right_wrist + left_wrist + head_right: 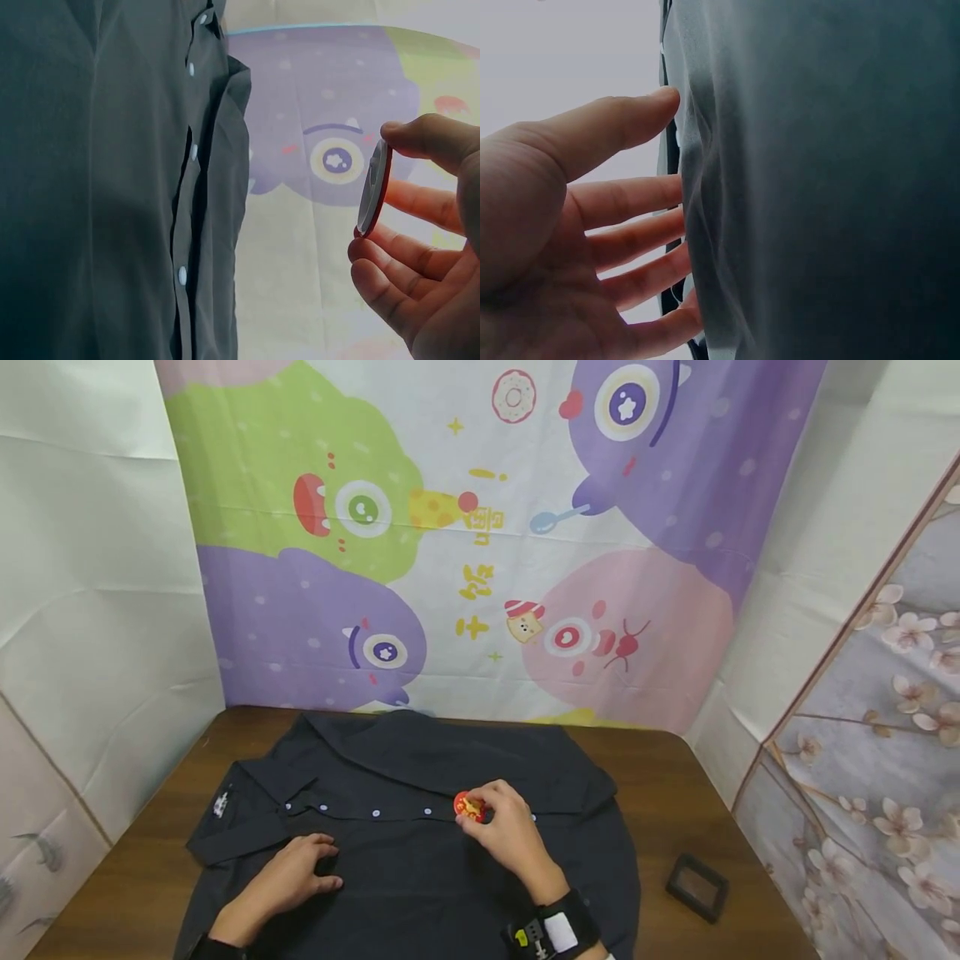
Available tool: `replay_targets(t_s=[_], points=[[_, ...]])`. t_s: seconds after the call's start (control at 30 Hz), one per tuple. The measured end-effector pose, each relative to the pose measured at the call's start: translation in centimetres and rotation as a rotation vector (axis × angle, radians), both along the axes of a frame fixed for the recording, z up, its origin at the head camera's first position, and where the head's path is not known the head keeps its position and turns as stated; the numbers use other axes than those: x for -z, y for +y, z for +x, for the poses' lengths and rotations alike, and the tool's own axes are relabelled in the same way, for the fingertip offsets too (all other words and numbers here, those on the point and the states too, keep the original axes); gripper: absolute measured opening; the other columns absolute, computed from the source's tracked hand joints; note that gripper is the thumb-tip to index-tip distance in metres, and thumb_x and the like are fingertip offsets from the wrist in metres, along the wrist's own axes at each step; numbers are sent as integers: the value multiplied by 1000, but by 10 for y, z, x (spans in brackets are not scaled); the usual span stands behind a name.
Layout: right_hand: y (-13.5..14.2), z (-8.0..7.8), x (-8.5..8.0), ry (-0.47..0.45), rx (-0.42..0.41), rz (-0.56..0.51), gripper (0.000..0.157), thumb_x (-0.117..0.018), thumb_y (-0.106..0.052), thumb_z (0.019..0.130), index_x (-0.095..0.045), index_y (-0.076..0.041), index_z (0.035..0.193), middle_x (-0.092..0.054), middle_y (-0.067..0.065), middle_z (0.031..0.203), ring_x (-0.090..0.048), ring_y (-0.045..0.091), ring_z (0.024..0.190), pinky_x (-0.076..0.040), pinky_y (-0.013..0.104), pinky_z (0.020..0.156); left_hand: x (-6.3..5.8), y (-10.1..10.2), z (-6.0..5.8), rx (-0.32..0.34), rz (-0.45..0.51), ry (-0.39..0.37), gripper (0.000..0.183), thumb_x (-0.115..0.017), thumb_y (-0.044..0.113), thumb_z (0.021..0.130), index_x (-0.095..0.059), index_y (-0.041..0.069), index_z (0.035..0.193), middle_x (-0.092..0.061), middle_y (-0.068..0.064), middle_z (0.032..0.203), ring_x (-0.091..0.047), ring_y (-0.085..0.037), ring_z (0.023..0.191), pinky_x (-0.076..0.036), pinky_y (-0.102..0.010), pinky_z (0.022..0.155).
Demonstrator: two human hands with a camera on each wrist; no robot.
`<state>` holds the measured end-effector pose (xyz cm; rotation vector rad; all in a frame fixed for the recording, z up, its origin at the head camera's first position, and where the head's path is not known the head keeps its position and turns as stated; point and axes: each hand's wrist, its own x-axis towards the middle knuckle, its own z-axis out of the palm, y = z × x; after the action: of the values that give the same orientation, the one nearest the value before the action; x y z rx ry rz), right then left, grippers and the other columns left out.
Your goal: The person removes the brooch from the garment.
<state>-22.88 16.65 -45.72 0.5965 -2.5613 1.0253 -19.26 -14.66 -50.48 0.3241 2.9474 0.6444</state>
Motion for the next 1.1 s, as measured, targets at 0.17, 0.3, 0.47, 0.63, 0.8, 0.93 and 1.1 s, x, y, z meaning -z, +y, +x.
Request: replay_targets(t_s=[0.17,0.3,0.47,0.63,0.8,0.93,1.1], points=[[4,-1,-3,5,15,7,28,-80,-24,71,-71,-13,94,-62,0,91,-56,13,73,-52,29,60,-1,0,0,-8,-2,-7,41,-77,25,72,-67,-2,101,-60,-18,116,-50,-38,109,-43,-54,92],[7,-1,-3,4,27,4,28,-80,-25,70,-71,-13,94,-62,0,90,-57,15,74,-52,31,61,-2,1,-1,-6,-6,-23,42,-76,26,72,-67,-2,102,-59,-19,117,-50,-38,110,-43,-55,93],[10,1,-2,2,34,3,27,-80,-25,70,-71,-13,94,-62,0,89,-57,19,73,-51,30,61,-2,1,0,3,-18,-21,43,-77,27,72,-66,-3,101,-59,-20,116,-50,-40,109,-42,-55,93],[13,3,0,-7,38,-6,26,-80,-23,70,-71,-14,92,-62,0,89,-57,20,72,-50,29,60,2,1,3,7,-7,-19,43,-77,27,71,-66,-3,100,-60,-20,115,-50,-40,109,-42,-55,93],[16,4,3,0,46,-5,26,-81,-23,69,-71,-14,91,-62,-2,89,-57,15,72,-52,28,61,2,2,4,13,-4,-28,42,-77,26,71,-66,-3,99,-60,-20,113,-50,-41,108,-42,-56,93],[19,4,2,19,55,-3,26,-80,-24,70,-71,-13,91,-62,-1,89,-56,12,72,-52,27,60,0,3,2,17,-2,-30,41,-77,25,71,-66,-3,98,-60,-20,112,-50,-41,108,-42,-56,93],[23,4,-1,33,58,-19,25,-80,-24,70,-71,-13,91,-62,-1,89,-56,12,72,-53,30,60,-2,3,-1,20,-9,-31,42,-77,26,71,-66,-3,99,-60,-20,113,-51,-41,107,-42,-55,92]])
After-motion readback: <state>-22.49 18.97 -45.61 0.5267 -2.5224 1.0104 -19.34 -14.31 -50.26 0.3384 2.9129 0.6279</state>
